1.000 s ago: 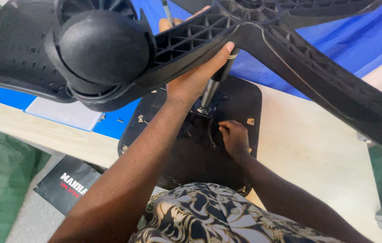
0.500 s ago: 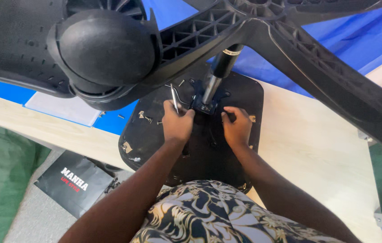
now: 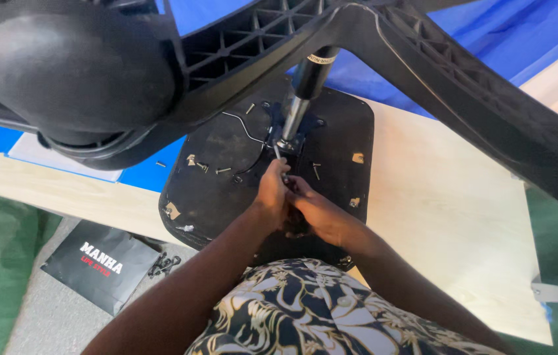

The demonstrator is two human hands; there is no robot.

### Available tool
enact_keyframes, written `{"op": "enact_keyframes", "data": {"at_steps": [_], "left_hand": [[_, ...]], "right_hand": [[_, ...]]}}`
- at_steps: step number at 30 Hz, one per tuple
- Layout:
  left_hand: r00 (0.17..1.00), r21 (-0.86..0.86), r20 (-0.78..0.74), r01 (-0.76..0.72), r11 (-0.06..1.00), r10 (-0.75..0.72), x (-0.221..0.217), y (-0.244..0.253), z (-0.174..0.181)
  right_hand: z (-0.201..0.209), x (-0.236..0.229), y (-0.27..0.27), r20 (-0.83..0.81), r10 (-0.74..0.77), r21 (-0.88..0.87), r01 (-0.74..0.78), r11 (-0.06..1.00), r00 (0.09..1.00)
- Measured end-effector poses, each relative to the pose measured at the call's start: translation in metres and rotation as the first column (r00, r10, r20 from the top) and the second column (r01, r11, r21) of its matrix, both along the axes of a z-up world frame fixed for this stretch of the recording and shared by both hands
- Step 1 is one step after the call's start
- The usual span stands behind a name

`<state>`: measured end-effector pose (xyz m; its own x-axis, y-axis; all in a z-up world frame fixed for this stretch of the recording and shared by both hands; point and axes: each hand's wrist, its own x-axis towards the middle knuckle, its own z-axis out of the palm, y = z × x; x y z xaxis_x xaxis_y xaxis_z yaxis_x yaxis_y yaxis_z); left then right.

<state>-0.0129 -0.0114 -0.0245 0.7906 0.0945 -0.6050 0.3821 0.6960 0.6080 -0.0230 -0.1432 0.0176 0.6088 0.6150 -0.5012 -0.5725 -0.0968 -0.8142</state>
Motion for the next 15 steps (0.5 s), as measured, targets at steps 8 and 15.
{"op": "enact_keyframes", "data": {"at_steps": [8, 15], "left_hand": [[0.936, 0.954, 0.222, -0.267, -0.138, -0.275, -0.032, 0.055, 0.021], [0.943, 0.951, 0.043, -0.14, -0.276, -0.329, -0.014, 0.063, -0.018]], "right_hand": [[-0.009, -0.016, -0.046, 0.313, -0.309, -0.155, 0.369, 0.916, 0.898], [-0.046, -0.005, -0.032, 0.498, -0.38, -0.266, 0.554, 0.789, 0.78]]}}
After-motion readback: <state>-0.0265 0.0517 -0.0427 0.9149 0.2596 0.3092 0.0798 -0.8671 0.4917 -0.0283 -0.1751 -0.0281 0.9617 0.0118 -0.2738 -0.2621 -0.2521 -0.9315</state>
